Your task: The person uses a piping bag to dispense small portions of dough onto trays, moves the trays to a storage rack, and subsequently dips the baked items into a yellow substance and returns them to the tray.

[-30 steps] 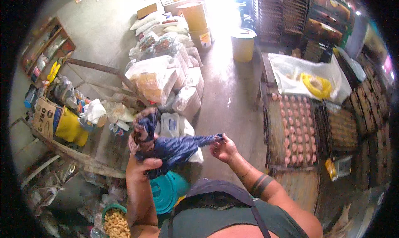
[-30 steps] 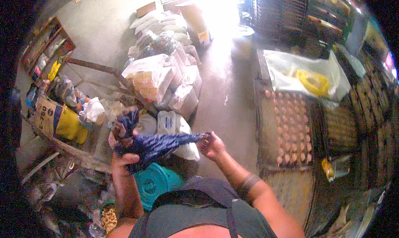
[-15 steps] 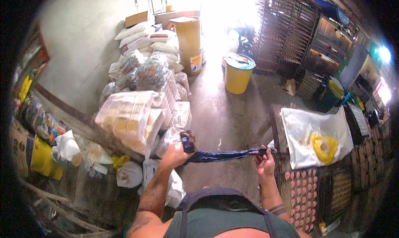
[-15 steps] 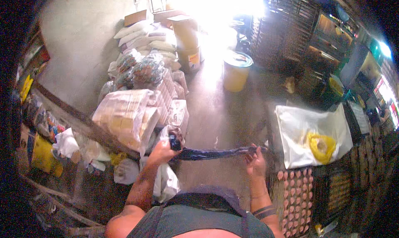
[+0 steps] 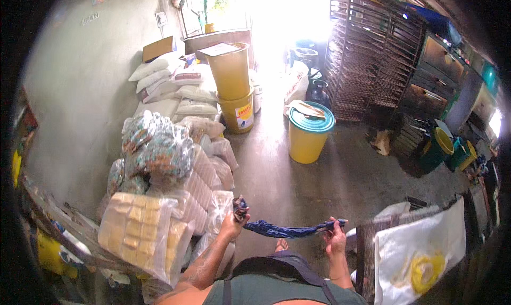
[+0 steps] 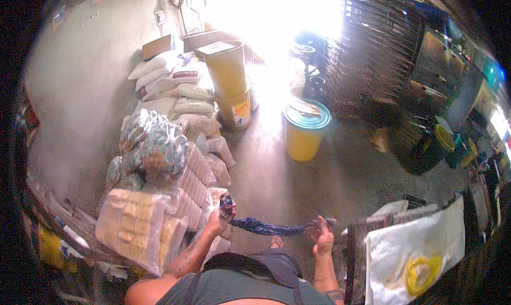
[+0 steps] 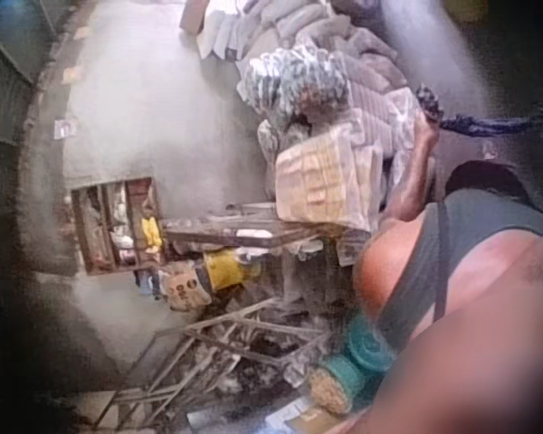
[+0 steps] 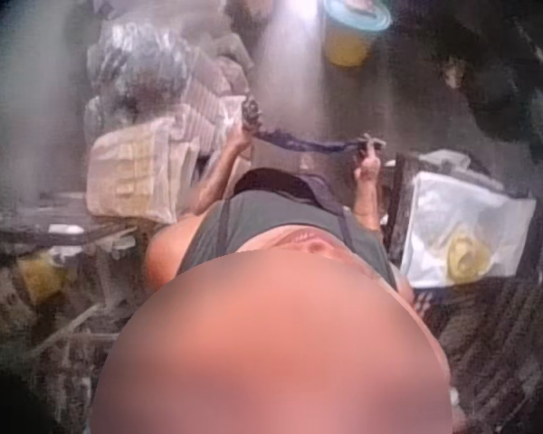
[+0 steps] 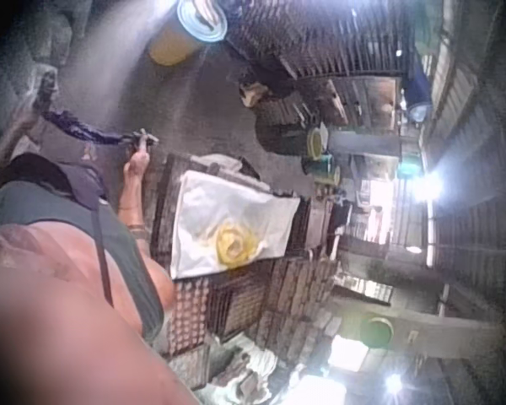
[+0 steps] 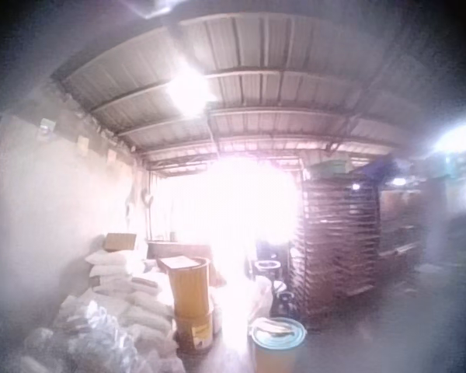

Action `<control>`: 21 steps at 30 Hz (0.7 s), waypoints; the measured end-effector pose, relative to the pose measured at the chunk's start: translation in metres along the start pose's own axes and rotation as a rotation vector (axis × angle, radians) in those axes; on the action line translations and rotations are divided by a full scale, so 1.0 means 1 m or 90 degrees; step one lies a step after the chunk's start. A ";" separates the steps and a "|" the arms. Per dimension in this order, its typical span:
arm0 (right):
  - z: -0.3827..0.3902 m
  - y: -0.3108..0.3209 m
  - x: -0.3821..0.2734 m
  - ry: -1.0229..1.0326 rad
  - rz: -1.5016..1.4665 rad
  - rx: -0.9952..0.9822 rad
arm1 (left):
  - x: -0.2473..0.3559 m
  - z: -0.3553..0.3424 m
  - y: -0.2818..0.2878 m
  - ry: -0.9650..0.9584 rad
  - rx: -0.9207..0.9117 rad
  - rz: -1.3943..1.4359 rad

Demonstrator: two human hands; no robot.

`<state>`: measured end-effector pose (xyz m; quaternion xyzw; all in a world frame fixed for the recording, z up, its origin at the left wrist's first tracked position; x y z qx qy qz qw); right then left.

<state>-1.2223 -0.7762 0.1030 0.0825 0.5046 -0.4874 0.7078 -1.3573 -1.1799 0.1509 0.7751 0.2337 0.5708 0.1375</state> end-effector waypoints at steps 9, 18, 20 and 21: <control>-0.179 -0.349 -0.022 0.023 0.269 -0.346 | -0.063 -0.190 0.027 0.522 0.281 0.402; -0.337 -0.568 -0.003 -0.043 0.401 -0.324 | -0.085 -0.499 -0.050 0.308 0.204 0.460; -0.383 -0.601 -0.007 -0.004 0.333 -0.264 | -0.073 -0.585 -0.077 0.154 0.103 0.155; -0.392 -0.624 -0.013 -0.013 0.337 -0.273 | -0.075 -0.621 -0.096 0.142 0.029 0.037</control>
Point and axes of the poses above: each hand's wrist, its own z-axis away from the middle knuckle, its own y-axis out of the back of the hand, x = y × z, the point moved 8 cm from there along -z, towards the middle knuckle, and after that the axes turned 14 degrees about x, right-handed, at the moved point
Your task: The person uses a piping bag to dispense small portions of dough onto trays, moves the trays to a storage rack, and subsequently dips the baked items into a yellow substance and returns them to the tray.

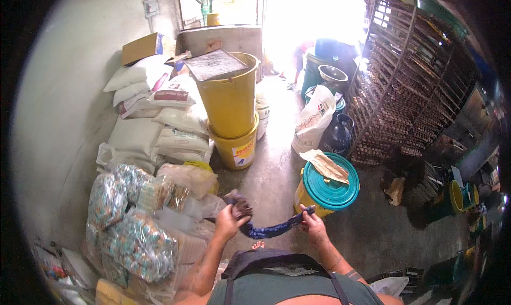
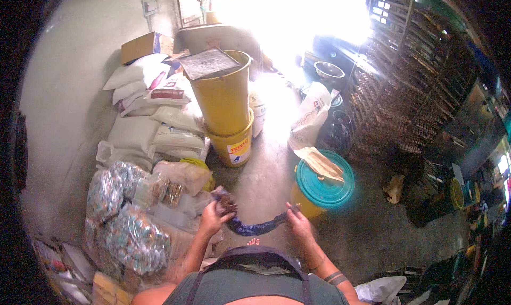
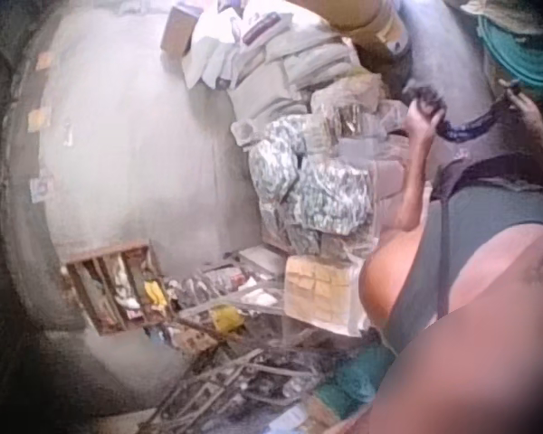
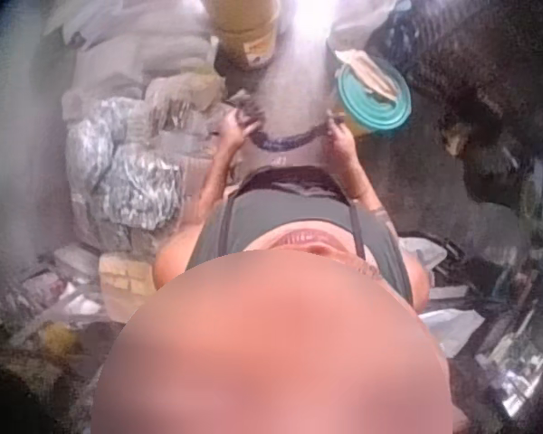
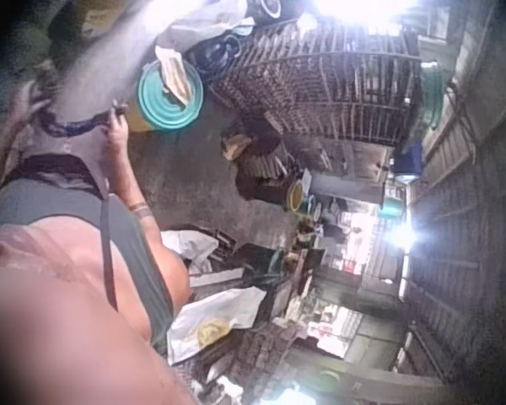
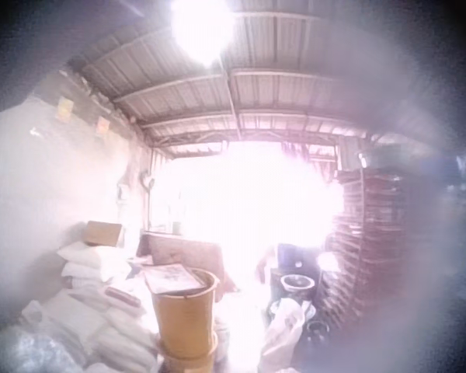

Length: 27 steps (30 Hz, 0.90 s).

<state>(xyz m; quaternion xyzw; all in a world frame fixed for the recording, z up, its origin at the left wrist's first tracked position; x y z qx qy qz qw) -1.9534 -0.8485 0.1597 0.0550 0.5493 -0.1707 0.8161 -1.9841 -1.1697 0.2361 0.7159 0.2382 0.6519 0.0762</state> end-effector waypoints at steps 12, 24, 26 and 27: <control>-0.296 -0.031 -0.146 0.124 -0.086 -0.007 | 0.127 -0.323 -0.293 -0.064 -0.397 0.171; -0.622 -0.057 -0.289 0.080 -0.171 0.024 | 0.149 -0.644 -0.504 0.030 -0.398 0.129; -0.675 -0.065 -0.313 0.094 -0.160 0.061 | 0.147 -0.694 -0.547 0.103 -0.533 0.249; -0.712 -0.063 -0.309 0.090 -0.141 0.083 | 0.147 -0.710 -0.568 0.173 -0.667 0.360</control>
Point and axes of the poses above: each hand's wrist, its own z-axis away from the middle knuckle, its own y-axis out of the back of the hand, x = y × z, the point moved 8 cm from there along -z, towards the middle knuckle, and after that the axes turned 14 degrees about x, right-handed, at the moved point
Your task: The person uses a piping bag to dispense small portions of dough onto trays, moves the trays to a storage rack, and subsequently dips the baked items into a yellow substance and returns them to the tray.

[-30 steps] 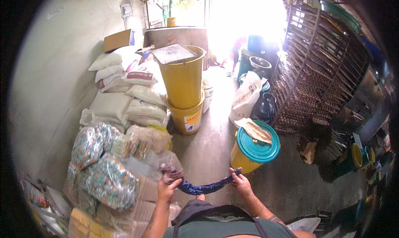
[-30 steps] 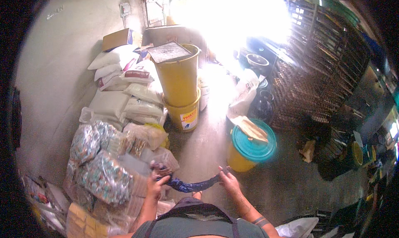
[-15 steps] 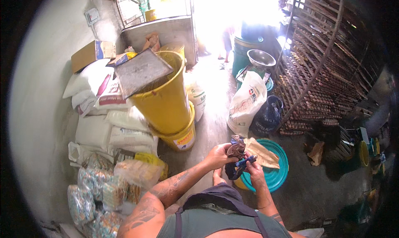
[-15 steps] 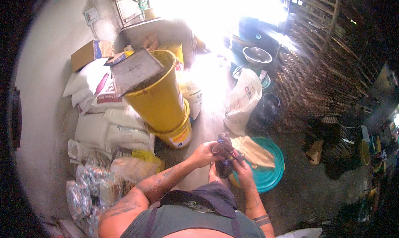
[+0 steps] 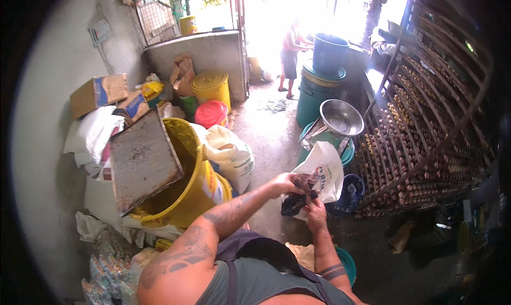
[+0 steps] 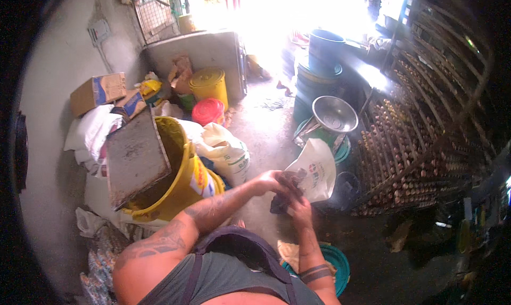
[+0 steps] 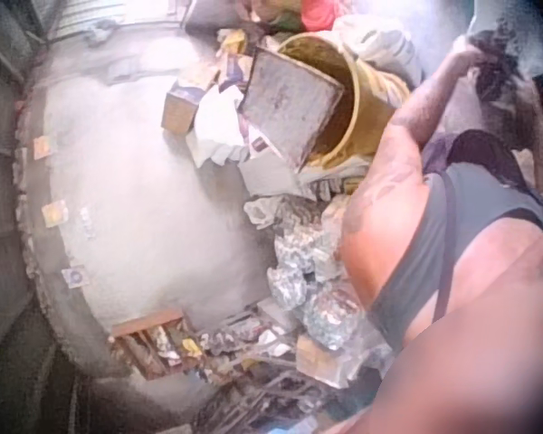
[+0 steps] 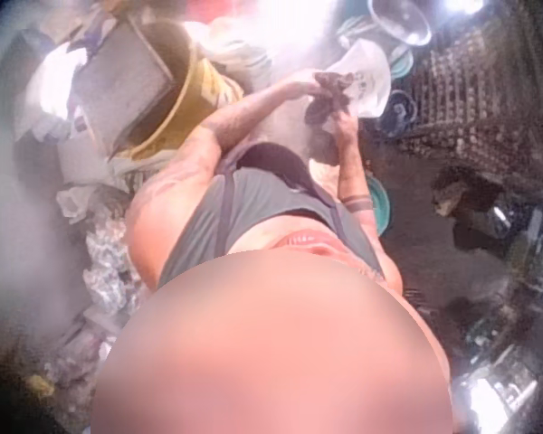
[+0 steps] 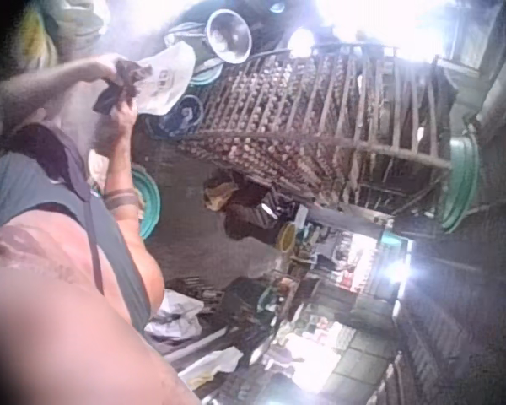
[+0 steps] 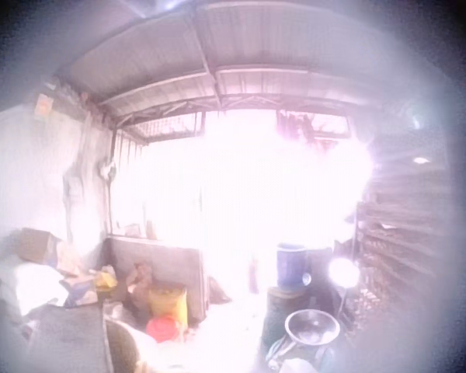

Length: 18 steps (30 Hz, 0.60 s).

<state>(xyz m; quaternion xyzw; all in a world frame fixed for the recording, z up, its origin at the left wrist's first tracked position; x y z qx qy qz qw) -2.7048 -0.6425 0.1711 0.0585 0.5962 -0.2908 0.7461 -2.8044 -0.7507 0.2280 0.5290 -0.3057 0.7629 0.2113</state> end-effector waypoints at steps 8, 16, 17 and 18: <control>-0.226 -0.097 0.026 -0.008 0.076 0.051 | -0.027 -0.206 0.175 0.130 -0.049 0.104; -0.413 -0.188 -0.052 0.176 0.134 0.032 | 0.074 -0.358 0.290 0.099 0.073 -0.079; -0.426 -0.212 -0.072 0.153 0.150 0.047 | 0.087 -0.370 0.314 0.071 0.046 -0.004; -0.448 -0.228 -0.084 0.168 0.155 0.033 | 0.101 -0.385 0.335 0.041 0.017 0.070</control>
Point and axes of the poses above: each hand's wrist, its own z-axis away from the middle knuckle, its own y-axis out of the back of the hand, x = y × z, the point moved 8 cm from there along -z, towards the middle knuckle, and after that the axes turned 14 degrees about x, right-handed, at the moved point
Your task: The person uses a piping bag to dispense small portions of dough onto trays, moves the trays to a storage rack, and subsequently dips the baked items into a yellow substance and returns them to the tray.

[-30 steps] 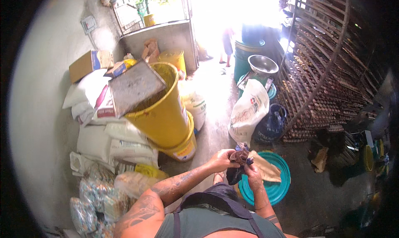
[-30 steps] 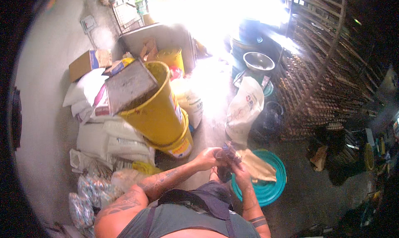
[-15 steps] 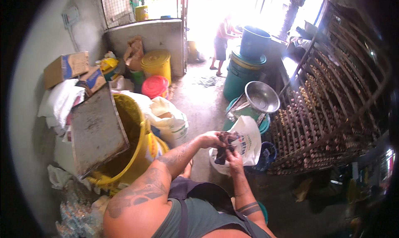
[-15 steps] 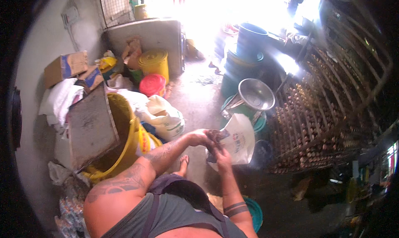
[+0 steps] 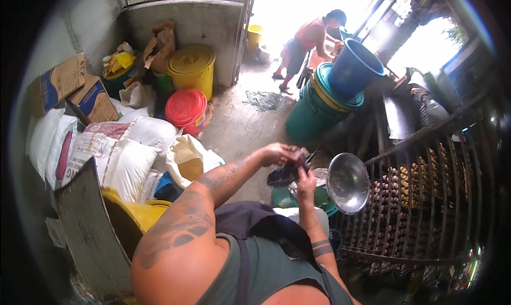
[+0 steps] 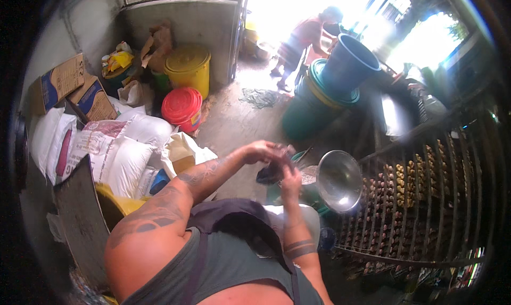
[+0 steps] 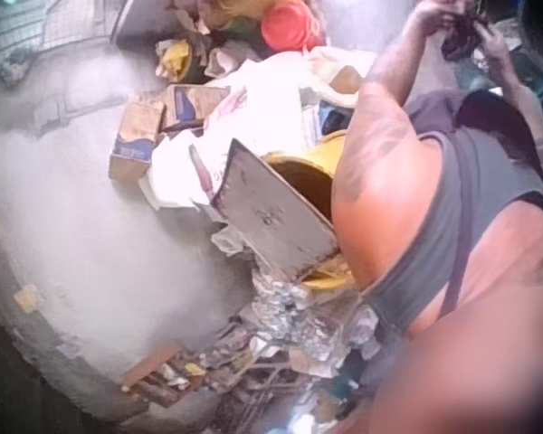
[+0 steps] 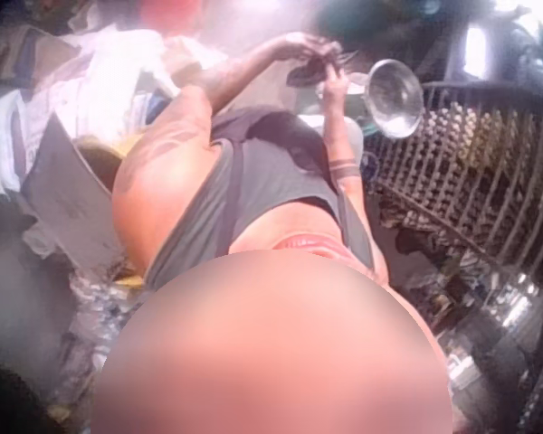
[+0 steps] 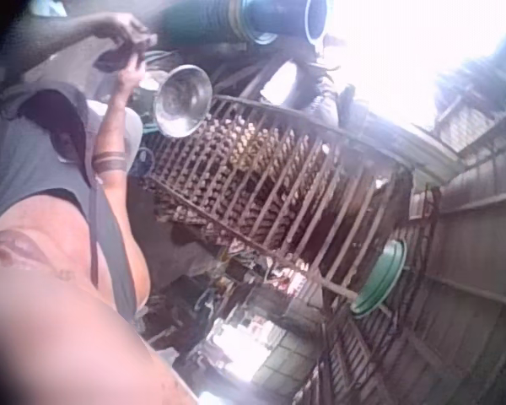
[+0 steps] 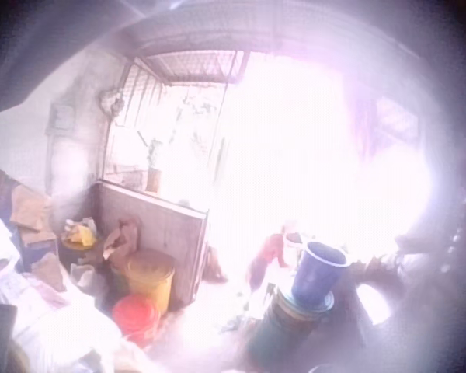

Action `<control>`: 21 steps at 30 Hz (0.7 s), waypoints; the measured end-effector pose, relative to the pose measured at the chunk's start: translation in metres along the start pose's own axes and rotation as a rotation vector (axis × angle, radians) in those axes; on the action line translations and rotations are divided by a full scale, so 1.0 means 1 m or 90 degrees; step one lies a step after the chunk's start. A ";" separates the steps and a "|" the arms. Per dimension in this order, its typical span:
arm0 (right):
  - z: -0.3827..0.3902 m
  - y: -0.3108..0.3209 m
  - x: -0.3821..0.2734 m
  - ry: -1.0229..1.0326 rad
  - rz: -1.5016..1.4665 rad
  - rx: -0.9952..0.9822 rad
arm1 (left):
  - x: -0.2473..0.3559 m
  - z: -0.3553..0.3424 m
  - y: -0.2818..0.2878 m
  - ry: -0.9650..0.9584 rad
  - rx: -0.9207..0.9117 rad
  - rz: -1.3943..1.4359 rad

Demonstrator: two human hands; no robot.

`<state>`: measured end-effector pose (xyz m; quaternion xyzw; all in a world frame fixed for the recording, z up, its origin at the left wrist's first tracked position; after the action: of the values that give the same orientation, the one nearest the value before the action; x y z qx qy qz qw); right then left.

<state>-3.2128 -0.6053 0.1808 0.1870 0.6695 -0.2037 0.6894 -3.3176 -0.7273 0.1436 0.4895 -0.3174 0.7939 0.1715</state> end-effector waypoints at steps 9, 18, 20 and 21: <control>-0.227 -0.048 -0.006 -0.114 -0.242 0.097 | 0.130 -0.075 0.117 0.028 -0.036 0.423; -0.380 -0.126 0.055 -0.073 0.016 0.037 | -0.078 -0.015 0.452 0.386 0.258 -0.845; -0.403 -0.122 0.051 -0.249 -0.066 0.054 | -0.098 0.011 0.455 0.572 0.590 -0.342; -0.413 -0.138 0.042 -0.266 -0.054 0.012 | -0.105 0.031 0.455 0.555 0.675 -0.151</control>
<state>-3.6345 -0.5042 0.1271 0.1188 0.5173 -0.2736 0.8021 -3.5134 -1.0812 -0.0928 0.1750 0.2665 0.9418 0.1069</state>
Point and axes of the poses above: each hand's wrist, its own z-axis away from the middle knuckle, its own y-axis out of the back of the hand, x = y × z, the point moved 8 cm from there along -z, towards the middle knuckle, and after that the axes turned 14 degrees about x, right-handed, at the moved point
